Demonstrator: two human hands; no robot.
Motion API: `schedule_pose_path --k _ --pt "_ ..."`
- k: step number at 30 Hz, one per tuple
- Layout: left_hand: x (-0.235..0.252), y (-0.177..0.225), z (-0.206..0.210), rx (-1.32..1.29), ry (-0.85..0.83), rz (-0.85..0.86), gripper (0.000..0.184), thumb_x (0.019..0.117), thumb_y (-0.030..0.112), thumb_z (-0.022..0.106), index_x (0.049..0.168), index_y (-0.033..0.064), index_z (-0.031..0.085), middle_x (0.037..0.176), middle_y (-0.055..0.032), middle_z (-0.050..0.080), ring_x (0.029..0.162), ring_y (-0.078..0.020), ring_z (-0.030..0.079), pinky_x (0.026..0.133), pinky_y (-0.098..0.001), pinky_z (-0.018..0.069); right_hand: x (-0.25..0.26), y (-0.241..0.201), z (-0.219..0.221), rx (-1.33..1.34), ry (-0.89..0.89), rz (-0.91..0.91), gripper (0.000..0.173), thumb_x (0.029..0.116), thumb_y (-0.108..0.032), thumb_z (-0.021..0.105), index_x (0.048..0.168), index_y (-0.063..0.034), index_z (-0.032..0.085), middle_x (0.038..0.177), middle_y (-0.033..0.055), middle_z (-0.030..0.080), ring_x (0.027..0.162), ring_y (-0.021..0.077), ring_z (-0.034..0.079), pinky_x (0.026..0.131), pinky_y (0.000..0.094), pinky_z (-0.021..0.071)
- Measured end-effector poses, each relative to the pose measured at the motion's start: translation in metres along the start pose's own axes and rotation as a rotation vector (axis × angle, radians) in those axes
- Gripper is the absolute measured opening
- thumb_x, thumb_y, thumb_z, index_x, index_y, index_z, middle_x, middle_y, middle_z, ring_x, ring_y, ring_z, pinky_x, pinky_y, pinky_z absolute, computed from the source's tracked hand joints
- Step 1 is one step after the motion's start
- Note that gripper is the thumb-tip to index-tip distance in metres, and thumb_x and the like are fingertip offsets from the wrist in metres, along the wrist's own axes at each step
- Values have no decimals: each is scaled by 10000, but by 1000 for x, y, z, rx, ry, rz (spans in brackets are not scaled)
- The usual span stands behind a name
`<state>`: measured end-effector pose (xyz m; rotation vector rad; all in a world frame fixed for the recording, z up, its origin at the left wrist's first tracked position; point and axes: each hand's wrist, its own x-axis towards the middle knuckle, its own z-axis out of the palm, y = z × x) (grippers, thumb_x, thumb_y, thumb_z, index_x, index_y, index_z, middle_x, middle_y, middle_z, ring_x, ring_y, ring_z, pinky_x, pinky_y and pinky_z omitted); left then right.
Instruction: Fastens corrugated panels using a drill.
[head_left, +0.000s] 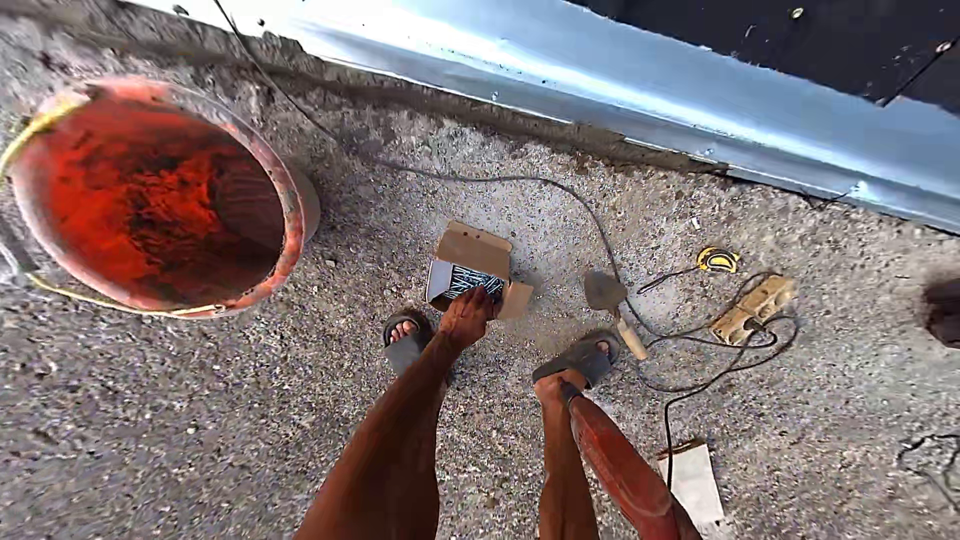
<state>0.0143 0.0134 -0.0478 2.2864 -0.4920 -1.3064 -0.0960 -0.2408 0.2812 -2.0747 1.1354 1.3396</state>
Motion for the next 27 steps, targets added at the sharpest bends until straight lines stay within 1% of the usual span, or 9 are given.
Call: schedule_pose_path --k 2,4,7,11,14,16,20,24,27 --pt "-20 19 -20 -104 -93 -99 377 1031 112 450 1341 -70 566 1393 -271 549 1342 -418 508 1138 -523 384 -14 -19 -5 20 13 23 671 816 -65 740 1446 16 523 1305 217 651 1186 288 651 1016 466 512" --pt "-38 32 -55 -224 -160 -204 404 1078 196 407 1366 -58 531 1310 -288 606 1277 -436 565 1090 -563 418 -32 -32 -10 65 92 -42 682 795 -74 741 1437 32 536 1226 246 685 1102 340 688 960 537 538" --pt "-67 38 -100 -441 -83 -277 392 1041 202 503 1375 1 544 1157 -257 674 1131 -415 649 1007 -581 482 -65 -56 -20 107 205 -144 688 786 -89 734 1416 98 530 1129 305 700 1005 423 703 908 609 532" --pt "-97 35 -149 -769 114 -246 271 1001 116 544 1206 33 701 977 -128 717 842 -206 672 829 -414 544 -106 -95 -41 162 296 -260 683 765 -52 734 1390 135 533 1125 308 702 1004 414 712 913 583 544" --pt "-112 46 -199 -1054 229 -215 231 1005 58 550 1155 -32 701 920 -73 726 725 -77 672 720 -272 579 -133 -121 -61 219 334 -337 698 734 -25 740 1378 153 539 1122 320 702 995 416 713 917 562 548" --pt "-112 57 -234 -1193 260 -184 240 1006 58 577 1190 -70 662 942 -76 725 749 -79 686 743 -272 591 -143 -140 -75 265 358 -359 684 723 -18 744 1358 155 557 1106 306 710 979 367 721 914 510 557" --pt "-96 68 -272 -1283 322 -46 396 906 34 672 1278 -82 603 997 -58 725 872 -86 697 855 -279 586 -138 -167 -101 346 396 -402 670 682 -24 725 1325 119 602 1048 231 735 919 215 727 864 371 580" --pt "-55 83 -294 -1289 373 -42 505 867 69 704 1326 -94 568 1054 -67 713 910 -75 686 882 -272 571 -105 -190 -133 375 364 -396 665 683 -36 722 1328 87 616 1029 205 743 894 205 729 830 385 587" --pt "-13 101 -311 -1299 417 -75 316 911 25 644 1210 -77 642 935 -29 724 779 -57 678 769 -247 581 -70 -212 -165 411 318 -375 647 695 -27 728 1315 113 610 1027 221 736 896 203 724 842 377 581"
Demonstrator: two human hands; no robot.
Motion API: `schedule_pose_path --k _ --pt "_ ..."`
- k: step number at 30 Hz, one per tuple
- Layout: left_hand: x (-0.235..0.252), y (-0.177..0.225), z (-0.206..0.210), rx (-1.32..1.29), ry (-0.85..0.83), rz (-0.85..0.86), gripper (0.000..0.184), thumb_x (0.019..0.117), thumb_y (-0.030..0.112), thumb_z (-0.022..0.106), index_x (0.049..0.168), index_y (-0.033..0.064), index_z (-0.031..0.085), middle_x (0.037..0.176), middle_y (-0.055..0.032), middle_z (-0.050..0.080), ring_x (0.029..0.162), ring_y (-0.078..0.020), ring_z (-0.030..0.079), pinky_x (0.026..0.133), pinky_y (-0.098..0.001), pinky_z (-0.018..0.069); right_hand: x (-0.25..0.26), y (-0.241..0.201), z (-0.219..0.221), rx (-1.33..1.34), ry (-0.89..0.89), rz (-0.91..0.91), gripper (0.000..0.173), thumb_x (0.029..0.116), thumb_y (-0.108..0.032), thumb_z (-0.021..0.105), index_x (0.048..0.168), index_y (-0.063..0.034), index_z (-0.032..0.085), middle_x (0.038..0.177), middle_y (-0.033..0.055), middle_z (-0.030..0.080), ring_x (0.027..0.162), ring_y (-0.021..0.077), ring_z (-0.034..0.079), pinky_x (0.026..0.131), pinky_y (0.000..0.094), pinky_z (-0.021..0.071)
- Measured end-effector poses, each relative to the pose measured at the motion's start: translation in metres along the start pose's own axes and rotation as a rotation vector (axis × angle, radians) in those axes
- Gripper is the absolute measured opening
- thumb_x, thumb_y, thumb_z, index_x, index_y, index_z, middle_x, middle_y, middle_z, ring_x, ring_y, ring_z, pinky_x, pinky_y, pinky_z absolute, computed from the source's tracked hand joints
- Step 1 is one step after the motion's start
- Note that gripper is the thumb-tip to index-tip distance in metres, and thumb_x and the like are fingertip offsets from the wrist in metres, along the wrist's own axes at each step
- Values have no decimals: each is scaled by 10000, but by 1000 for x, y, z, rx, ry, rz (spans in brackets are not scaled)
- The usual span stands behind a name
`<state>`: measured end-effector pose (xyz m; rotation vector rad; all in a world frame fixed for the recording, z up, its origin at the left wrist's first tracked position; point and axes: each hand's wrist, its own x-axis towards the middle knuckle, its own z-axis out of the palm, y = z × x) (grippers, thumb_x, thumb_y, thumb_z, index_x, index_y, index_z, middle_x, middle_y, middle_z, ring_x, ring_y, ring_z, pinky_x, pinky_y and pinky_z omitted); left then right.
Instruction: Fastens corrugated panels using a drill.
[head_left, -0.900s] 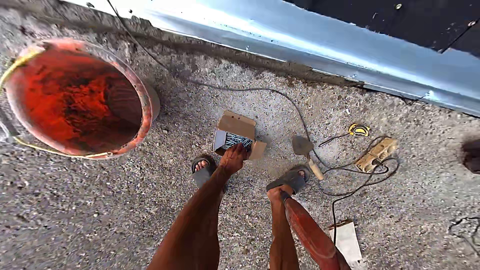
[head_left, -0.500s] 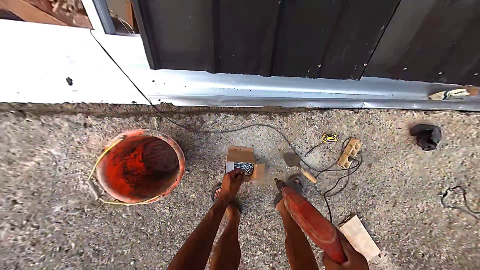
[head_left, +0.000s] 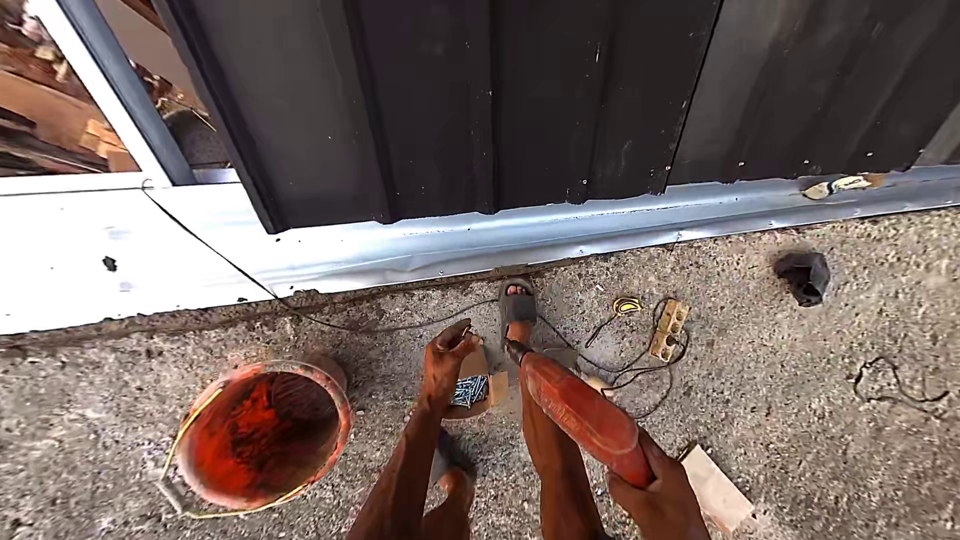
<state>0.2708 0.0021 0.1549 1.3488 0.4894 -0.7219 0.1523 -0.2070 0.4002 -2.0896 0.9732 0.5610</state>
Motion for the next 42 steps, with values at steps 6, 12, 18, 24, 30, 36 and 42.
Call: schedule_pose_path --k 6,12,18,24,30,36,42 --pt "95 21 94 -401 169 -228 211 1090 72 391 1047 2 586 953 -55 698 859 -140 692 814 -330 589 109 -9 -22 23 12 -27 656 668 -43 728 1294 121 619 1011 185 744 875 85 713 826 247 573" --pt "147 50 152 -787 204 -330 290 1106 128 373 1048 3 628 838 -95 729 736 -167 719 731 -296 605 165 -14 -24 49 85 -71 633 653 -89 724 1236 141 631 994 139 740 867 -64 668 801 108 528" --pt "180 64 146 -729 142 -395 314 1105 194 401 1010 14 640 794 -80 698 687 -156 695 674 -288 597 183 -18 -1 70 167 -231 631 683 -135 730 1231 160 626 1050 140 743 950 -113 646 873 64 490" --pt "218 58 113 -584 35 -437 300 1093 128 390 981 -1 637 752 -86 704 695 -183 716 705 -331 612 200 -2 45 -152 241 -465 624 802 -263 731 1303 92 621 1165 203 730 1100 56 681 979 154 482" --pt "236 46 87 -534 -19 -515 291 1098 124 361 1026 -8 611 783 -99 707 709 -199 726 708 -344 622 207 16 88 -335 300 -584 523 917 -348 622 1267 38 654 1129 212 745 1056 208 721 960 287 531" --pt "241 29 85 -739 111 -485 319 1115 158 306 1014 57 592 717 -29 641 636 -143 683 644 -293 612 221 32 118 -201 310 -566 539 898 -324 682 1279 54 642 1145 196 742 1122 82 687 1028 168 462" --pt "251 0 62 -895 94 -348 309 1119 243 312 1071 113 588 775 -8 613 649 -117 652 629 -253 589 264 58 138 -354 279 -822 471 1014 -390 542 1353 -63 562 1191 134 734 1146 146 676 1024 273 482"
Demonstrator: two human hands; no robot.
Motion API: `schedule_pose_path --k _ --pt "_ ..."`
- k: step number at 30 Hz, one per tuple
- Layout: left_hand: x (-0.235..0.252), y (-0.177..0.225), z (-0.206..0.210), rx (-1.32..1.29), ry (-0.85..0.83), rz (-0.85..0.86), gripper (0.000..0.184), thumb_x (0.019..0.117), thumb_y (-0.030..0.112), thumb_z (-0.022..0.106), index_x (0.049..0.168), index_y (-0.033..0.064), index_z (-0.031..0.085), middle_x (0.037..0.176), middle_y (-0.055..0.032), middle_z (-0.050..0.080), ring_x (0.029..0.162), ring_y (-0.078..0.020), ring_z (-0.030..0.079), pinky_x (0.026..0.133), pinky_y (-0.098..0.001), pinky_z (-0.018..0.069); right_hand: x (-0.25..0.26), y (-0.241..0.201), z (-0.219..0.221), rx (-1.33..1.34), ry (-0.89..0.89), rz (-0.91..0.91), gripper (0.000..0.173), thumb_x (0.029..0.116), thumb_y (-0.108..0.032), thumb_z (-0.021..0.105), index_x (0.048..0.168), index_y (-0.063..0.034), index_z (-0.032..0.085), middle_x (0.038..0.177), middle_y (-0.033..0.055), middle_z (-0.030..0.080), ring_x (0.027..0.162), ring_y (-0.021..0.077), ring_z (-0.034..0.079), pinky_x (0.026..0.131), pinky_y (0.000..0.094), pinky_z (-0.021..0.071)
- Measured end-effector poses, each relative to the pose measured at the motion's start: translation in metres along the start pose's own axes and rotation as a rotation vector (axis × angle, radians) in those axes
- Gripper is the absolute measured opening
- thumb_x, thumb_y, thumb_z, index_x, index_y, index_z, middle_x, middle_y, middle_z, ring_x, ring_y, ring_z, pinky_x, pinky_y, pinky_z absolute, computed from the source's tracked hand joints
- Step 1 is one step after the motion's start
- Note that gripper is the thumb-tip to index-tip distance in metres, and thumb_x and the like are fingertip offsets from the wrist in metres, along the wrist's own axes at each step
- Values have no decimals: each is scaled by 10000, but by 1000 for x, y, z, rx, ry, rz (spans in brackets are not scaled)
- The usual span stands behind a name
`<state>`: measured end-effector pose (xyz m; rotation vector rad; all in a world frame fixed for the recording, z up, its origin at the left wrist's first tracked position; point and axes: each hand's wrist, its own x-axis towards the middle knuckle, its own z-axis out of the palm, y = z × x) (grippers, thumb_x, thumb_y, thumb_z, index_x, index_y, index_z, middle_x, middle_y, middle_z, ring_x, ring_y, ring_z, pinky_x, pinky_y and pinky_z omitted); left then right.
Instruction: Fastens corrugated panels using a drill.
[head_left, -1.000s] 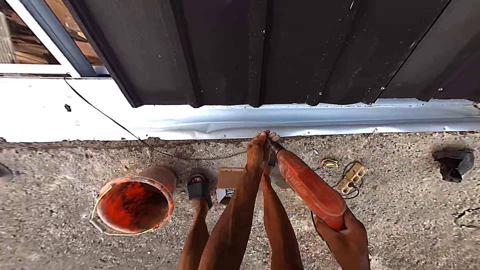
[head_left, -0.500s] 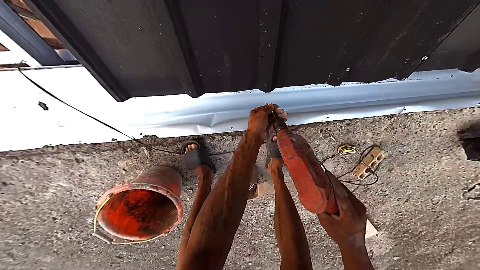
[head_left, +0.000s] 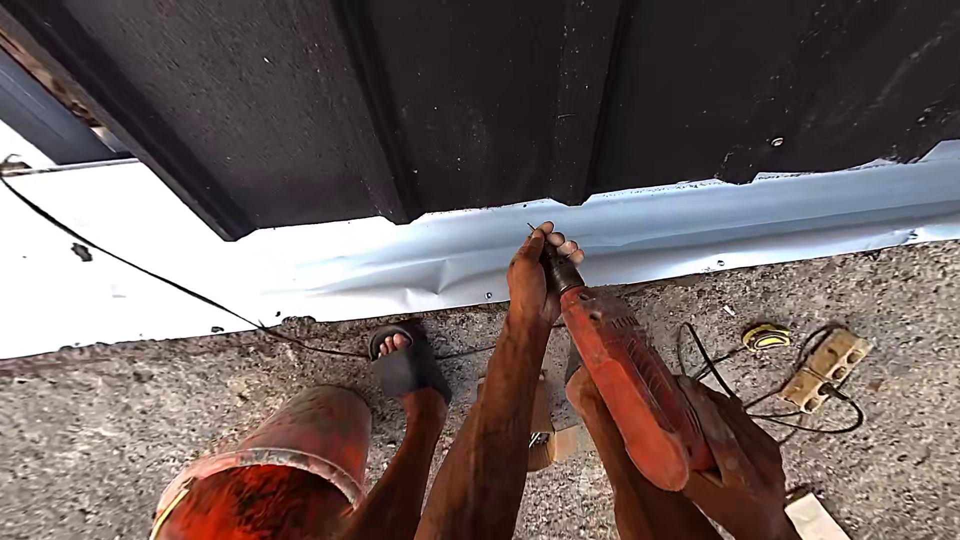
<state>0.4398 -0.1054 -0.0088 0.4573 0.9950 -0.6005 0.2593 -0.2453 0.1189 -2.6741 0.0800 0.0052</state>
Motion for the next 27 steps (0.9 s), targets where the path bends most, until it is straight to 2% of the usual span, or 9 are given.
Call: schedule_pose_path --k 3,8,10,13,16,19,21,23,27 --pt "19 12 -18 -158 -83 64 373 1121 274 292 997 100 597 730 -21 612 619 -130 651 597 -254 582 15 13 24 1 -10 -113 486 1028 -421 517 1411 -121 514 1255 87 711 1200 138 646 1064 288 456" --pt "42 39 -41 -196 -210 46 569 1111 389 179 820 111 583 642 -7 599 539 -123 630 522 -241 555 42 17 56 -30 -29 -246 370 1025 -273 507 1360 -124 559 1253 78 717 1177 172 657 1012 313 477" --pt "53 60 -33 -127 -309 65 570 1107 362 166 797 120 578 610 17 575 484 -81 583 460 -193 500 57 20 62 119 -106 -253 488 989 -390 569 1402 -130 555 1294 82 695 1217 175 644 1022 327 502" --pt "59 85 -23 28 -449 115 564 1115 365 148 833 153 588 618 41 561 484 -53 556 453 -171 475 69 36 73 633 -205 -87 641 996 -565 573 1365 -45 637 1286 109 698 1219 124 643 1054 303 518" --pt "57 100 0 178 -531 158 577 1114 381 130 825 182 588 612 44 575 487 -56 569 456 -183 486 87 71 99 461 -164 116 481 1055 -362 498 1292 15 680 1262 166 707 1200 254 670 1044 427 524" --pt "52 111 16 273 -572 165 535 1117 375 150 832 183 561 606 46 546 463 -58 544 429 -180 467 124 82 130 106 -565 146 508 1097 -283 444 1527 -13 460 1598 178 424 1511 318 361 1237 470 288" --pt "46 116 15 313 -575 151 523 1119 380 163 838 178 556 603 47 538 453 -57 535 421 -176 460 134 83 165 -29 -654 51 581 1097 -268 427 1594 7 310 1689 187 233 1581 309 185 1274 450 192" --pt "42 119 17 313 -572 150 531 1119 386 168 833 169 559 598 40 539 449 -64 538 415 -183 463 142 86 192 -118 -632 42 635 1083 -239 428 1605 56 217 1689 252 164 1589 350 121 1282 459 150" --pt "41 122 12 264 -530 161 534 1119 392 164 831 151 544 586 25 528 436 -80 541 403 -200 471 151 82 218 -191 -605 141 682 1053 -225 424 1599 92 166 1663 316 173 1577 406 129 1281 478 130"
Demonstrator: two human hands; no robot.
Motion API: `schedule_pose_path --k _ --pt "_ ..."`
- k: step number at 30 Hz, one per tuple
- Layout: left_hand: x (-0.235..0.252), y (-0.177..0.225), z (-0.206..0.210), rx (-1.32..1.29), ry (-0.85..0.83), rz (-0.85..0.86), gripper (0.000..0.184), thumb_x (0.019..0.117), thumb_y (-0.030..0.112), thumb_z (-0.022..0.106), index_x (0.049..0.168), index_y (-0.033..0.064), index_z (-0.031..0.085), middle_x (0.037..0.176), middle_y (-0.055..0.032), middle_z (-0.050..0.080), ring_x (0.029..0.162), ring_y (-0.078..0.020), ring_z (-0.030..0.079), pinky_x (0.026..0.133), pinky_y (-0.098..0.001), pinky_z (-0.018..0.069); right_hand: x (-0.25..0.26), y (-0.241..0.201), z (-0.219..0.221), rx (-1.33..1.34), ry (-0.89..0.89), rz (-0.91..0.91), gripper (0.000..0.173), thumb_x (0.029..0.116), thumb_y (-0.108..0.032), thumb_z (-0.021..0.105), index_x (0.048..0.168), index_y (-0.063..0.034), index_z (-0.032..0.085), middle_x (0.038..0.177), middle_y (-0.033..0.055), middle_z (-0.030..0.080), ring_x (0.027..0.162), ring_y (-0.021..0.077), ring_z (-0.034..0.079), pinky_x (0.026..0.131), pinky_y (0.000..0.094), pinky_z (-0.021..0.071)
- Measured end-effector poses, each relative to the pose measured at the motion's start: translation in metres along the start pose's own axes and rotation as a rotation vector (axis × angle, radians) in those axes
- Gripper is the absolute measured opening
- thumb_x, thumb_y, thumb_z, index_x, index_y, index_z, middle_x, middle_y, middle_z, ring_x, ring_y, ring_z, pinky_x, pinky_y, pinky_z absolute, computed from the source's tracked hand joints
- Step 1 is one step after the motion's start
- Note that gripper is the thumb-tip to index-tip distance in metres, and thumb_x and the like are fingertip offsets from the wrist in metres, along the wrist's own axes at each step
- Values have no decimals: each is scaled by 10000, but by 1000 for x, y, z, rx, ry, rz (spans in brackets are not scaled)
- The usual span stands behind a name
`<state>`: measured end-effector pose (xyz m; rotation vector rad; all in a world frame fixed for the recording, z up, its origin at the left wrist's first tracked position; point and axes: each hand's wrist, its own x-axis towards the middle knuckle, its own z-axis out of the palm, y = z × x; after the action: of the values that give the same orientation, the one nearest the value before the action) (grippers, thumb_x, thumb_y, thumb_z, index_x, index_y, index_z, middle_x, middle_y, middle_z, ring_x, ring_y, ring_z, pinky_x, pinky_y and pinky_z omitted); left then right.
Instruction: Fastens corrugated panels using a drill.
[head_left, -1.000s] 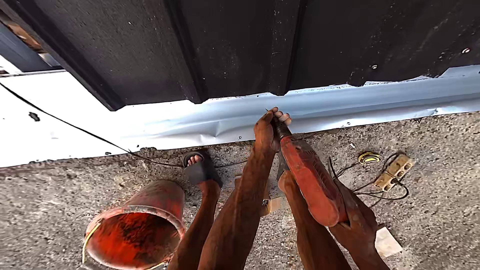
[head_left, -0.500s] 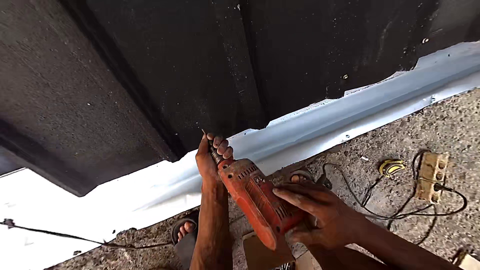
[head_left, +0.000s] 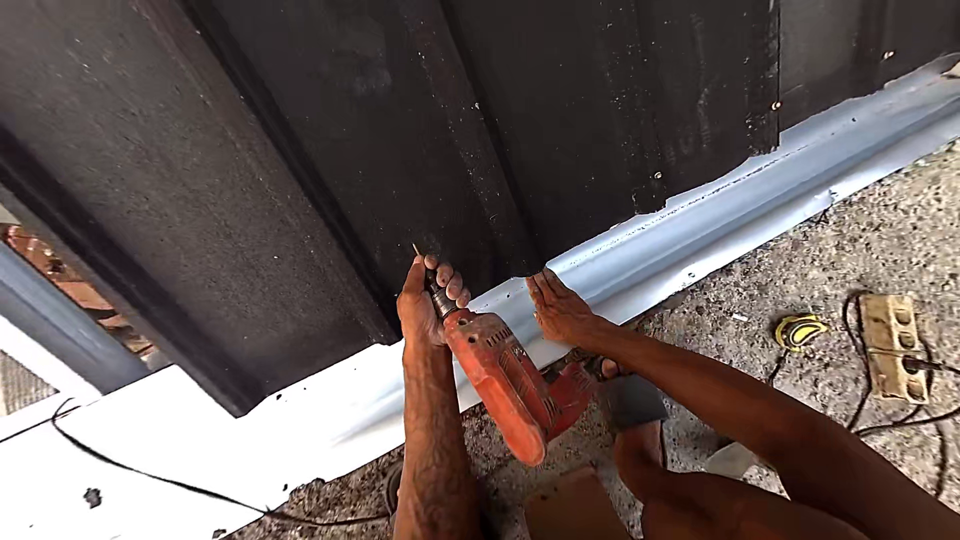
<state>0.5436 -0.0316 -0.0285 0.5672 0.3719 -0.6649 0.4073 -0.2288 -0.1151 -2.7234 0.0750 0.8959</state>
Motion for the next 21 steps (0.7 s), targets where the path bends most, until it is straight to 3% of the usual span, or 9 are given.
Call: schedule_pose_path --k 5,10,13,16,19,21 --pt "-2 -4 1 -3 64 -1 569 1119 381 132 810 133 540 555 19 539 417 -94 557 391 -216 487 28 -7 1 20 123 5 502 1039 -87 362 1499 112 399 1514 335 444 1473 446 368 1243 513 225" --pt "3 0 0 -38 -13 -20 585 1113 348 124 798 126 565 579 1 572 443 -114 588 409 -235 512 48 -10 23 33 529 43 350 985 -70 473 1226 99 664 1245 306 668 1237 460 615 1080 568 443" --pt "7 -3 -3 -52 -40 -46 586 1112 340 128 795 118 569 586 -6 579 451 -118 597 414 -238 519 56 -12 10 96 403 93 337 1010 -95 474 1229 63 675 1248 281 671 1236 438 611 1056 570 447" --pt "9 -8 -5 -63 -45 -69 592 1111 343 126 797 115 574 590 -17 585 460 -131 609 427 -248 532 65 -12 10 161 435 96 304 984 -133 545 1159 40 722 1178 275 703 1171 448 649 980 608 485" --pt "12 -10 -7 -85 -59 -77 576 1112 321 151 804 94 583 596 -33 593 462 -145 613 429 -260 535 72 -8 -12 399 162 183 463 1004 -242 609 1364 48 605 1403 306 571 1381 448 482 1142 620 330" --pt "10 -11 -10 -99 -67 -79 543 1112 305 186 815 90 586 607 -35 594 472 -147 615 436 -263 537 80 0 -7 473 24 202 578 1017 -336 625 1459 23 522 1506 285 487 1460 411 402 1205 562 278"
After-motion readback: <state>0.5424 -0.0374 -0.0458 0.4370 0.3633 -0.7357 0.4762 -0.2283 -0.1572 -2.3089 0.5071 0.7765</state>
